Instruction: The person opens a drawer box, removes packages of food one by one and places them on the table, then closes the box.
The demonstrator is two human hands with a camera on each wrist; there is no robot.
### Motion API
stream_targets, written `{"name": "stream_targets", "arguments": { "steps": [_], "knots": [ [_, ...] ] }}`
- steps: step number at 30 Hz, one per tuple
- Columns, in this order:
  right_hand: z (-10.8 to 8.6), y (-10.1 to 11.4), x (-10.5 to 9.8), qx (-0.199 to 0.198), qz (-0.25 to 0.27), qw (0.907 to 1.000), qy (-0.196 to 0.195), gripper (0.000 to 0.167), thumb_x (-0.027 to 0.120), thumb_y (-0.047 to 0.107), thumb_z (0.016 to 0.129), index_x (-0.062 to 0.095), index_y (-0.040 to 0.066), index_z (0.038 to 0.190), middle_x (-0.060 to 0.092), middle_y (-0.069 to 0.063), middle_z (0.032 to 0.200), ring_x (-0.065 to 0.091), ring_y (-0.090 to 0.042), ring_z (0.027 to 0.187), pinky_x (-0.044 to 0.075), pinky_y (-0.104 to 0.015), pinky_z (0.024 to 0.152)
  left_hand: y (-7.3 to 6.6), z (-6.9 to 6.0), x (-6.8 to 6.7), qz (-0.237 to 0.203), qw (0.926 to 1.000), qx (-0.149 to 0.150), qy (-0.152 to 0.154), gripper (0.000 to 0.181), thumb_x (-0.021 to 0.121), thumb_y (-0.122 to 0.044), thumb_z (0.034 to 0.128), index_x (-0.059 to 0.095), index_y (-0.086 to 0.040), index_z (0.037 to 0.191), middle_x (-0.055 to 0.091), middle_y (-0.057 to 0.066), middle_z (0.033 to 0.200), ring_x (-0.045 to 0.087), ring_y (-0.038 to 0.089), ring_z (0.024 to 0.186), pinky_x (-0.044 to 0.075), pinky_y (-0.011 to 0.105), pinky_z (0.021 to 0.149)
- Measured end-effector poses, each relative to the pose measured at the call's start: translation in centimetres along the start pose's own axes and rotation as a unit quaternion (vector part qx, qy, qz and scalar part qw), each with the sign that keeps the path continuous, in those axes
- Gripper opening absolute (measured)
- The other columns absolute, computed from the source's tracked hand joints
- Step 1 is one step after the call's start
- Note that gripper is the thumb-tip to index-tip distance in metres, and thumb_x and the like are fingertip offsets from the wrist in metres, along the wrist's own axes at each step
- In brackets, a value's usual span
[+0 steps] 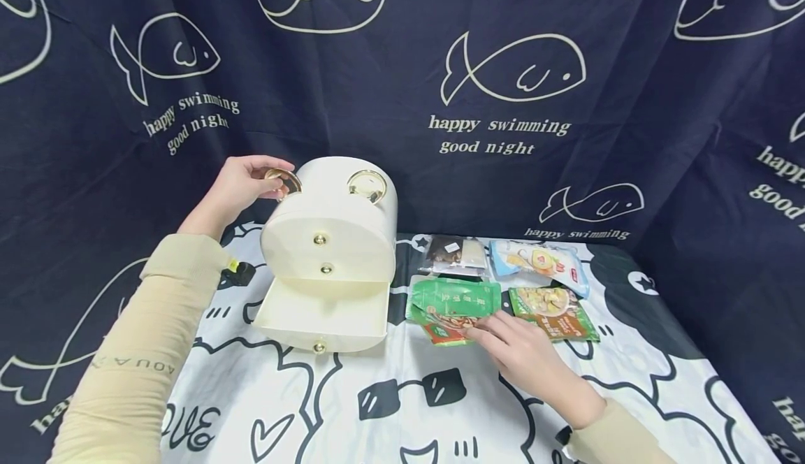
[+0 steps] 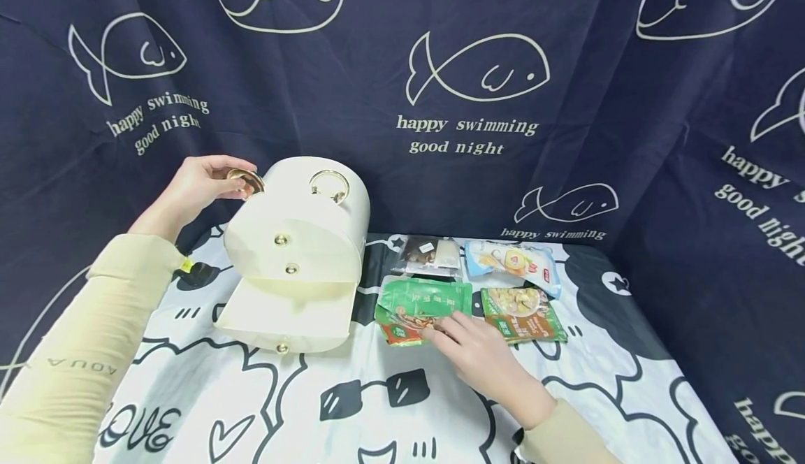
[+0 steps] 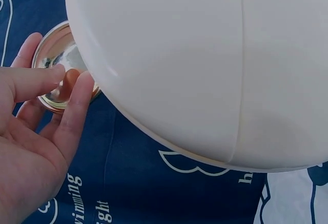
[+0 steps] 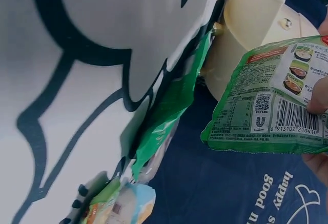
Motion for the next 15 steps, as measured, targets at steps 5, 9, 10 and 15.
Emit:
{"name": "stream_targets", "arguments": {
  "steps": [5, 9, 10, 15],
  "knots": [
    [-0.7, 0.1, -0.2, 0.007, 0.001, 0.9996, 0.028, 0.039, 0.029, 0.012, 0.098, 0.067, 0.013, 0.104, 0.062, 0.003, 0.094, 0.057, -0.015, 0.077, 0.051, -0.029, 0.059, 0.1, 0.0, 0.1, 0.0, 1.0, 0.001, -0.002, 0.031, 0.066, 0.002, 0.0845, 0.065, -0.004, 0.115, 0.07, -0.007, 0.086, 0.067, 0.011, 0.079, 0.057, 0.021, 0.071],
    [-1.3, 0.1, -0.3, 0.01, 0.005, 0.998, 0.062, 0.039, 0.027, 0.014, 0.099, 0.066, 0.014, 0.105, 0.062, 0.004, 0.095, 0.058, -0.015, 0.081, 0.052, -0.03, 0.061, 0.2, 0.0, 0.1, 0.006, 0.9999, 0.004, -0.01, 0.027, 0.067, -0.004, 0.0861, 0.066, -0.005, 0.113, 0.069, -0.009, 0.082, 0.067, 0.01, 0.078, 0.057, 0.021, 0.071],
    [-1.4, 0.1, -0.2, 0.008, 0.004, 0.9978, 0.066, 0.04, 0.026, 0.015, 0.099, 0.066, 0.015, 0.105, 0.062, 0.005, 0.095, 0.057, -0.015, 0.081, 0.052, -0.029, 0.06, 0.2, 0.0, 0.1, 0.008, 0.9999, 0.005, -0.012, 0.026, 0.066, -0.004, 0.0865, 0.066, -0.005, 0.112, 0.069, -0.008, 0.082, 0.067, 0.01, 0.078, 0.057, 0.021, 0.071],
    [-1.8, 0.2, 0.0, -0.013, -0.004, 0.9982, 0.058, 0.042, 0.025, 0.015, 0.101, 0.066, 0.017, 0.102, 0.06, 0.008, 0.092, 0.056, -0.011, 0.079, 0.05, -0.026, 0.055, 0.1, 0.1, 0.1, -0.007, 0.9997, 0.013, -0.019, 0.023, 0.064, -0.002, 0.0878, 0.067, -0.002, 0.111, 0.069, -0.007, 0.079, 0.066, 0.011, 0.075, 0.057, 0.021, 0.068]
  ]
}}
Point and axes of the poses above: each hand's wrist, its own z-axis towards the middle knuckle, its own x-axis out of the palm, y = z × x, the point moved 1 cm from there along z, towards the middle knuckle
